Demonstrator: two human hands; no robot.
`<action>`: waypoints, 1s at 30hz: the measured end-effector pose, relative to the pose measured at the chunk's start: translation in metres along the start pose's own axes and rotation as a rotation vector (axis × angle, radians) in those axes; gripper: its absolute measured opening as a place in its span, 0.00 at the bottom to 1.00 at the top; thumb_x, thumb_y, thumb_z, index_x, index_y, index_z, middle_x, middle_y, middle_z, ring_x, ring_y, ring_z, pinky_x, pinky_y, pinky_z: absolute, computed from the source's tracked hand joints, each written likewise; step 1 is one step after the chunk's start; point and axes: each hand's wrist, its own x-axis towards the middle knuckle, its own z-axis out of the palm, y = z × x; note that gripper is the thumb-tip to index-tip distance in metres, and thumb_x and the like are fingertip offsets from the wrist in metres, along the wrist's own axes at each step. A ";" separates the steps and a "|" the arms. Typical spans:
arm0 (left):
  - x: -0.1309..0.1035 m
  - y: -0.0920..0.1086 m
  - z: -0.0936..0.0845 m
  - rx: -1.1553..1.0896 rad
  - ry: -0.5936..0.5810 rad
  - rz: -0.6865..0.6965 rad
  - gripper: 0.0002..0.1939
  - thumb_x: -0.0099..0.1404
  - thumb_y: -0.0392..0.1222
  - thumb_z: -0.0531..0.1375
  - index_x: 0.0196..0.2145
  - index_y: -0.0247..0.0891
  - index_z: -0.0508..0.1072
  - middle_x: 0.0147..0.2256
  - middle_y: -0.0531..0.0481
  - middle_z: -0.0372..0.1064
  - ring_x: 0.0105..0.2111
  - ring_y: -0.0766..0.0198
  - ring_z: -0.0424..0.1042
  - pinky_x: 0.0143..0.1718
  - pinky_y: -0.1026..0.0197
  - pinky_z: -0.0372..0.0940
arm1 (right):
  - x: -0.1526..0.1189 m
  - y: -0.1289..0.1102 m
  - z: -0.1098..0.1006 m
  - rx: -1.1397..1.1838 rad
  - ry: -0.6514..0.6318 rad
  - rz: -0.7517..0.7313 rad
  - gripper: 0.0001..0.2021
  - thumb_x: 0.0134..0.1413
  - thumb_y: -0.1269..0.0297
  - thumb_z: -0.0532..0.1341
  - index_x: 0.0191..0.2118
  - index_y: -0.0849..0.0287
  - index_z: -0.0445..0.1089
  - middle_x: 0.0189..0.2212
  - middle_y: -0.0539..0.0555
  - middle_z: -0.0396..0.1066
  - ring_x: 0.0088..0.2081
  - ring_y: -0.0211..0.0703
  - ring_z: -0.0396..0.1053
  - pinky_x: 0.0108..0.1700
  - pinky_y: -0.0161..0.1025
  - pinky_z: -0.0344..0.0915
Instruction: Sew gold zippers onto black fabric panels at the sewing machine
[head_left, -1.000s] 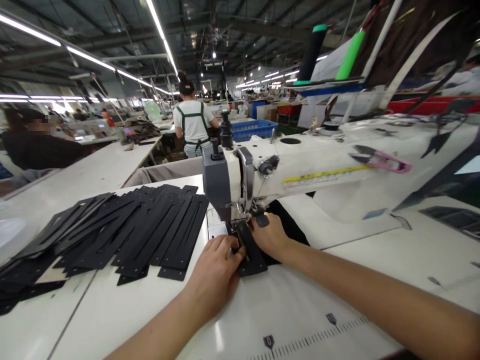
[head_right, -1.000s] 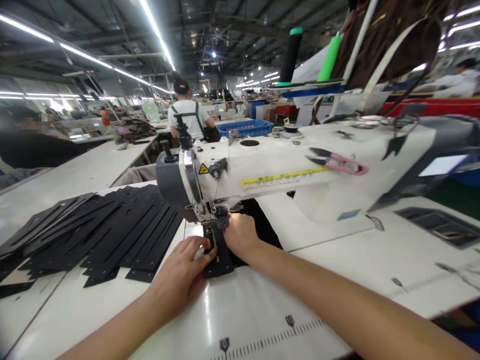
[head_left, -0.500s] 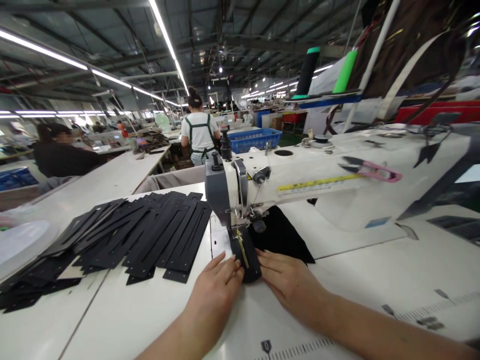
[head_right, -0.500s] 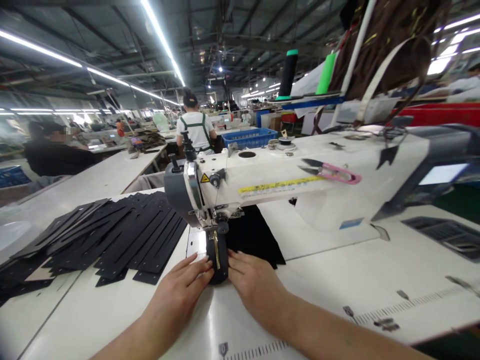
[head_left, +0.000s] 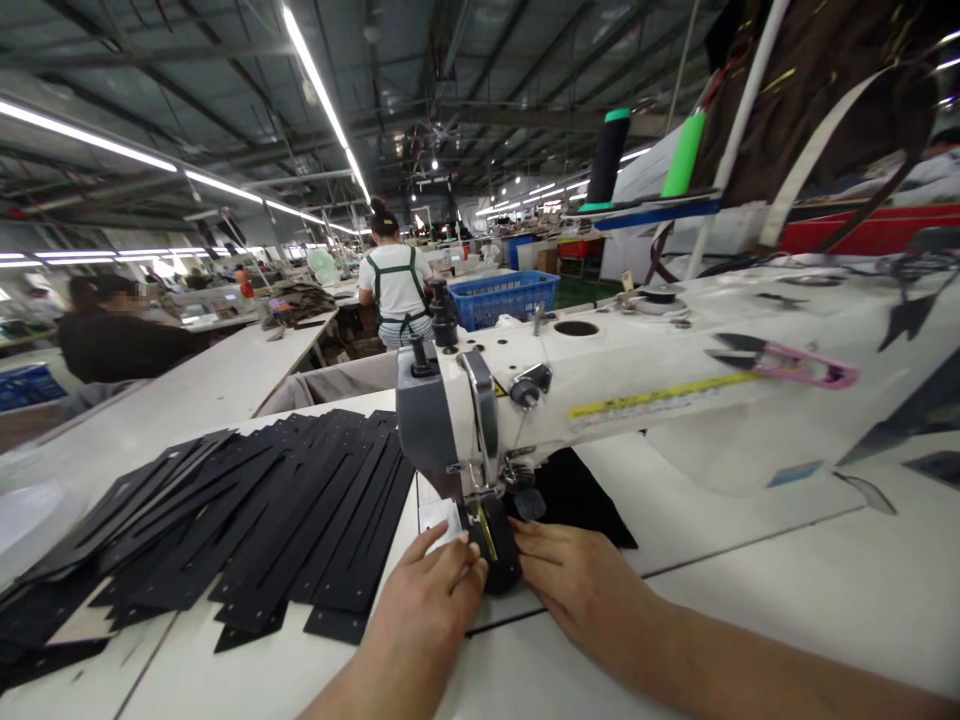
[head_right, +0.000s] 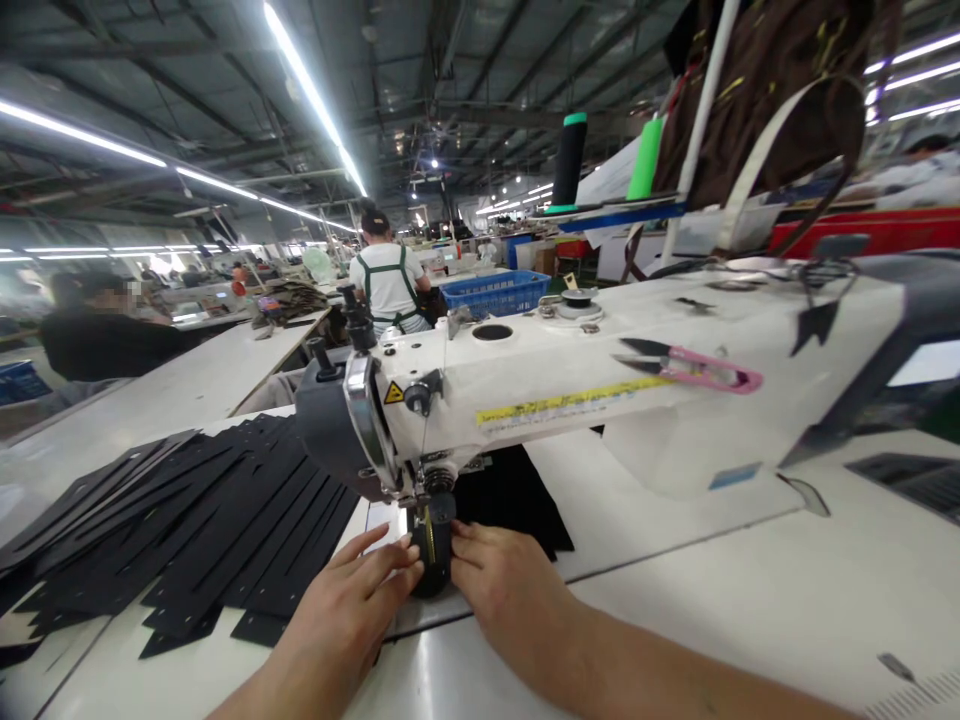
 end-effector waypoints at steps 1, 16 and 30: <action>0.001 -0.002 0.001 -0.004 -0.004 0.013 0.14 0.66 0.31 0.45 0.36 0.34 0.70 0.33 0.47 0.72 0.37 0.64 0.72 0.47 0.54 0.66 | 0.001 0.001 0.001 -0.011 -0.004 0.004 0.16 0.59 0.75 0.46 0.30 0.65 0.71 0.33 0.58 0.72 0.39 0.43 0.69 0.47 0.37 0.65; 0.008 -0.012 -0.002 -0.038 -0.028 -0.077 0.12 0.66 0.32 0.47 0.37 0.35 0.70 0.35 0.43 0.70 0.40 0.60 0.71 0.42 0.58 0.69 | 0.021 0.017 0.002 -0.046 0.046 0.044 0.13 0.53 0.77 0.49 0.30 0.63 0.70 0.29 0.56 0.72 0.31 0.43 0.69 0.33 0.35 0.65; 0.010 -0.017 0.011 -0.111 -0.063 -0.186 0.08 0.64 0.32 0.51 0.32 0.35 0.70 0.31 0.46 0.67 0.34 0.62 0.69 0.37 0.59 0.69 | 0.019 0.029 0.014 -0.079 0.037 0.047 0.13 0.54 0.75 0.48 0.28 0.60 0.68 0.27 0.54 0.71 0.29 0.43 0.69 0.31 0.35 0.62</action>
